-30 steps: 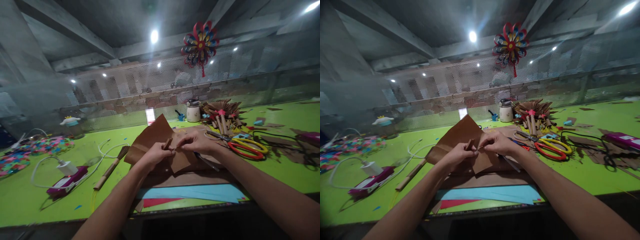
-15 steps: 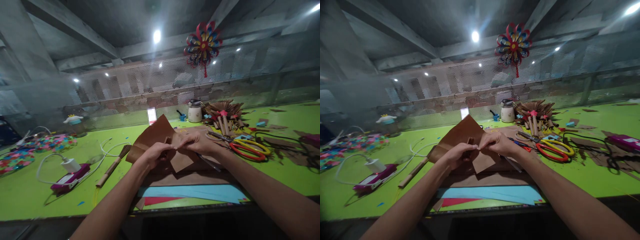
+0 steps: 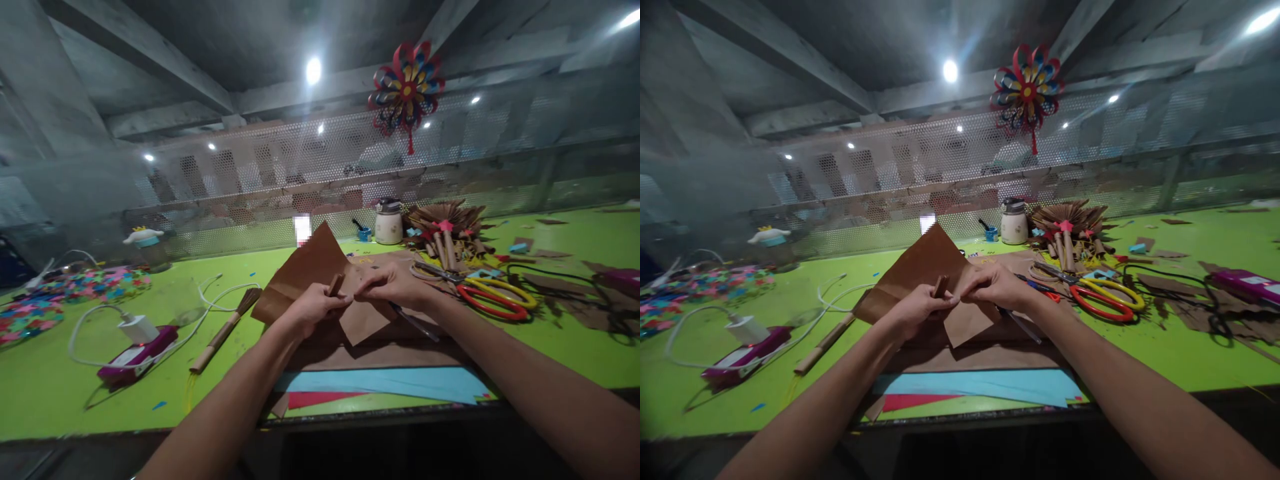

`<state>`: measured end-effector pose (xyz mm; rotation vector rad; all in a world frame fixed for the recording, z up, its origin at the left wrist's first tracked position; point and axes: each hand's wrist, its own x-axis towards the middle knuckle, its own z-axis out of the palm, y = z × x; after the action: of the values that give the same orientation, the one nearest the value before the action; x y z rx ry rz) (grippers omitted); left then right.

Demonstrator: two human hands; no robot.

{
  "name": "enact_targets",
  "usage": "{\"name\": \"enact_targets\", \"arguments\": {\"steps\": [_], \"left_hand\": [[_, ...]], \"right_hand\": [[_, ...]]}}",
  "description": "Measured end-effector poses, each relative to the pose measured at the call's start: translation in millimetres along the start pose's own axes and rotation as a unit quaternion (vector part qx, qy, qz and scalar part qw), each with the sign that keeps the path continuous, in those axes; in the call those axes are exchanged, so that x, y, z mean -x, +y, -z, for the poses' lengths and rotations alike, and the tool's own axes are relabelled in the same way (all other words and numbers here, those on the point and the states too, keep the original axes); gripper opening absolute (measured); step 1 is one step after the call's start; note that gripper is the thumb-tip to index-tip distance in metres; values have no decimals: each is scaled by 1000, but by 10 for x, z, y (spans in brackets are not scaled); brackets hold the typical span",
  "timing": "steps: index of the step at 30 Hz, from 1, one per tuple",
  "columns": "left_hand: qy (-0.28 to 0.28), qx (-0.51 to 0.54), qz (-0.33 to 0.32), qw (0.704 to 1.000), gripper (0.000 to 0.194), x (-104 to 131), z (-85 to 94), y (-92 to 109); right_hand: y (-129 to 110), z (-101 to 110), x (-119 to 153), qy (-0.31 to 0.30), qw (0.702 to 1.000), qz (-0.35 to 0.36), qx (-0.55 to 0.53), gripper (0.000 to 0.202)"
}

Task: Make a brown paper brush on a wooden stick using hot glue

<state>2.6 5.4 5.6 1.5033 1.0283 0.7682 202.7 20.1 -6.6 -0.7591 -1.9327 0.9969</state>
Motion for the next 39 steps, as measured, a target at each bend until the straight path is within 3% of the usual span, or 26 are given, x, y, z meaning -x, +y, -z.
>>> {"name": "enact_targets", "arguments": {"steps": [6, 12, 16, 24, 28, 33, 39], "left_hand": [[14, -55, -59, 997, 37, -10, 6, 1], [3, -118, -100, 988, 40, -8, -14, 11], [-2, -144, -127, 981, 38, -3, -23, 0], [-36, -131, -139, 981, 28, -20, -44, -36], [-28, -153, -150, 976, 29, -24, -50, -55], [-4, -189, -182, 965, 34, -24, -48, -69], [-32, -175, -168, 970, 33, -39, -26, -90]], "right_hand": [[-169, 40, 52, -36, 996, -59, -53, 34], [-139, -34, 21, 56, 995, -76, -25, 26], [-91, -33, 7, 73, 993, -83, -40, 27], [-144, -48, 9, 51, 992, -104, -56, 28], [-116, -54, 8, 23, 993, -106, -54, 28], [-62, -7, -5, 54, 992, -113, -32, 30], [-24, 65, -13, 27, 992, -108, -52, 30]]}}
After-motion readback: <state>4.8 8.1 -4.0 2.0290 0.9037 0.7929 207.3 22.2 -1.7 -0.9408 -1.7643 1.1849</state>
